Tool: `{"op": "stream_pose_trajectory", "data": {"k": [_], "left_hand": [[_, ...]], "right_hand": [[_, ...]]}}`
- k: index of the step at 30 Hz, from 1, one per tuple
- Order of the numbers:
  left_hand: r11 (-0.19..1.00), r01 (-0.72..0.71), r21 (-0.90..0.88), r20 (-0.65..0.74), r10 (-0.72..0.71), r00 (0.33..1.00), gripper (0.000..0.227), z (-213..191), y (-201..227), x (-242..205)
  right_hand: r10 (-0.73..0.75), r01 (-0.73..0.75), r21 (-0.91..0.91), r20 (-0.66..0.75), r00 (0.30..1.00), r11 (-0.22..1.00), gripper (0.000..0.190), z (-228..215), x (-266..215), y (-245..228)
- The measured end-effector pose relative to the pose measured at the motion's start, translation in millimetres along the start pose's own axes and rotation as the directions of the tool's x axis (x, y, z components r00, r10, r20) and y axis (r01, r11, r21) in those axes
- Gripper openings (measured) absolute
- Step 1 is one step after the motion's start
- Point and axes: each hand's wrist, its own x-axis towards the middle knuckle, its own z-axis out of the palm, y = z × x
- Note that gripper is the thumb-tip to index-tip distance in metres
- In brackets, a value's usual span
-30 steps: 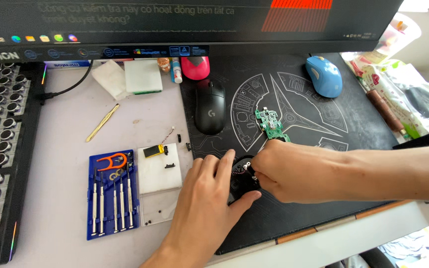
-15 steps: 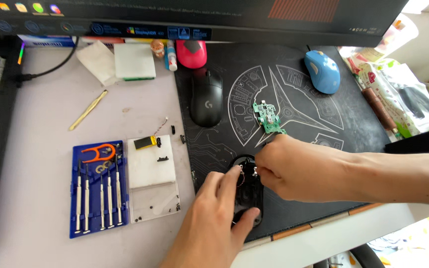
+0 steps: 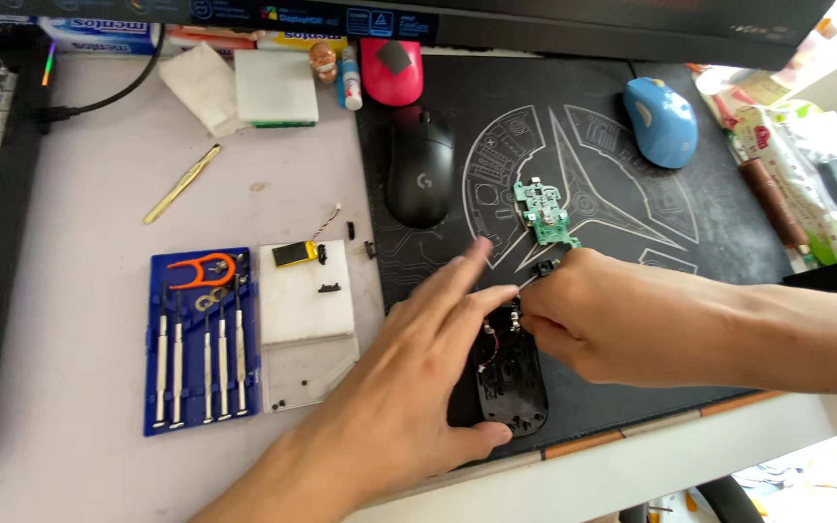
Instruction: The person assembles a computer mouse by inserting screws into the mouse shell and securing the circuit board inside. They use a screwdriver to tighten the screws and ensure the components are properly aligned.
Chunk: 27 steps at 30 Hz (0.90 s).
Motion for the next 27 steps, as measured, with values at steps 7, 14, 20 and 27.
{"op": "stream_pose_trajectory", "data": {"k": [7, 14, 20, 27], "left_hand": [[0.989, -0.023, 0.149, -0.045, 0.031, 0.998, 0.126, 21.5, -5.8, 7.4], [0.886, 0.084, 0.456, -0.238, 0.031, 0.971, 0.125, 42.5, 10.0, 4.8], [0.984, 0.027, 0.176, -0.009, -0.026, 1.000, 0.113, 15.6, 1.3, 8.4], [0.994, 0.084, 0.066, -0.111, -0.076, 0.991, 0.098, 19.3, -2.5, 11.7]], "right_hand": [[0.117, -0.117, 0.023, 0.018, 0.993, 0.993, 0.029, 1.6, -3.4, -6.0], [0.137, -0.123, 0.141, -0.091, 0.986, 0.982, 0.027, 12.9, -2.4, -6.6], [0.152, -0.148, 0.116, -0.033, 0.988, 0.982, 0.026, 3.1, -5.8, -12.1], [0.170, -0.164, 0.156, -0.023, 0.985, 0.974, 0.029, 4.4, -5.2, -11.9]]}}
